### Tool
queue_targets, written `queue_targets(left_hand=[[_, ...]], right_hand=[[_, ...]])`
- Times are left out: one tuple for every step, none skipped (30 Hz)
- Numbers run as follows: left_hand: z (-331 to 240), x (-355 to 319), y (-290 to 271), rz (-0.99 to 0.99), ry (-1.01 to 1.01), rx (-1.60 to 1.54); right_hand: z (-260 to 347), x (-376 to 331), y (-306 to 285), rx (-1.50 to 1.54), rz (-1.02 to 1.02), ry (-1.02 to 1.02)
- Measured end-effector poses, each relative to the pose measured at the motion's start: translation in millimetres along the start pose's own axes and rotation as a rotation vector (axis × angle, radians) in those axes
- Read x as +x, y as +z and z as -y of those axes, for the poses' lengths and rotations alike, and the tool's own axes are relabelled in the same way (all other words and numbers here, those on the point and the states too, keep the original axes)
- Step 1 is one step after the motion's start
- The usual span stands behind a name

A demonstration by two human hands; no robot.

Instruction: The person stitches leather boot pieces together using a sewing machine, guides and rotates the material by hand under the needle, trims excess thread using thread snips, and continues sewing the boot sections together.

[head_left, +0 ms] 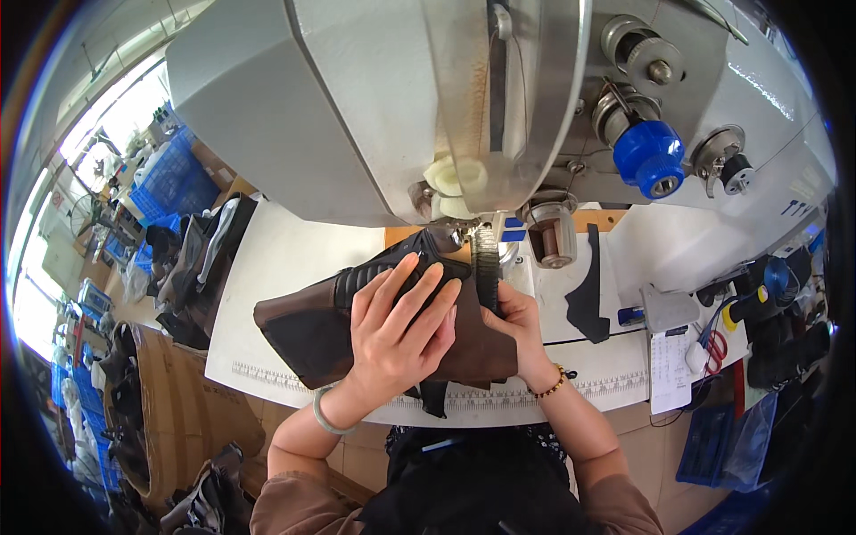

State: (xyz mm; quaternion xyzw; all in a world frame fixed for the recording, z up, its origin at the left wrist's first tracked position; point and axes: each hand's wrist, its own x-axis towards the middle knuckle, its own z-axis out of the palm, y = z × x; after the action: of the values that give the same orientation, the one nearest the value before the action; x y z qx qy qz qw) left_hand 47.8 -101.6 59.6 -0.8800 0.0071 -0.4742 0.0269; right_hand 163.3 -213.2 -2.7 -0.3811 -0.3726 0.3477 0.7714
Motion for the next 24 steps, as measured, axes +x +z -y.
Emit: queue_targets(left_hand=[[-1,1,-1,0.001,-0.018,-0.022],[-2,2,-1,0.001,-0.018,-0.021],[-2,1,0,0.001,-0.016,-0.021],[-2,1,0,0.0,-0.014,-0.022],[-2,1,0,-0.001,-0.012,-0.022],[0,0,-1,0.008,0.002,-0.011],[1,0,-2,0.016,0.016,0.0],[1,-1,-3,0.01,0.016,0.006],[0,-1,-2,0.017,0.015,0.0],[0,-1,-2,0.024,0.014,-0.005],[0,0,-2,0.014,0.011,0.002],[-1,1,-2,0.02,0.011,0.004],[-2,1,-2,0.026,0.011,0.005],[-2,0,-2,0.02,0.012,0.0],[-1,-1,-2,0.019,0.011,-0.003],[1,-1,-2,0.018,0.01,-0.007],[2,-1,-2,0.008,0.013,-0.009],[1,-1,-3,0.015,0.011,-0.005],[1,-1,-4,0.022,0.009,-0.001],[0,1,-5,0.016,0.01,0.002],[0,1,-4,0.012,0.003,0.004],[1,2,-4,0.01,0.01,0.003],[1,1,-3,0.009,0.016,0.003],[2,2,-2,0.006,0.011,0.004]], right_hand=[[1,0,-1,0.001,0.001,0.0],[2,1,-2,-0.027,0.006,0.004],[2,1,-3,-0.053,0.008,0.007],[3,1,-3,-0.053,0.008,0.005],[5,1,-3,-0.045,0.007,0.018],[6,1,-2,-0.037,0.013,0.032],[12,-1,-1,-0.039,0.02,0.029],[22,-5,3,0.111,-0.003,0.13],[29,-7,4,0.258,-0.023,0.234],[31,-8,8,0.251,-0.012,0.235],[31,-9,13,0.19,-0.073,0.209],[29,-12,17,0.129,-0.15,0.179],[29,-15,18,0.123,-0.153,0.175],[29,-16,18,0.046,-0.161,0.166],[29,-15,18,-0.032,-0.166,0.152],[30,-15,24,0.007,-0.192,0.144],[29,-15,25,-0.001,-0.191,0.137],[29,-16,25,-0.004,-0.186,0.131],[29,-15,25,-0.006,-0.181,0.126],[32,-15,27,0.015,-0.181,0.129],[33,-14,28,0.009,-0.176,0.132],[34,-13,29,0.022,-0.19,0.139],[34,-12,29,0.036,-0.203,0.147],[34,-11,28,0.031,-0.201,0.15]])
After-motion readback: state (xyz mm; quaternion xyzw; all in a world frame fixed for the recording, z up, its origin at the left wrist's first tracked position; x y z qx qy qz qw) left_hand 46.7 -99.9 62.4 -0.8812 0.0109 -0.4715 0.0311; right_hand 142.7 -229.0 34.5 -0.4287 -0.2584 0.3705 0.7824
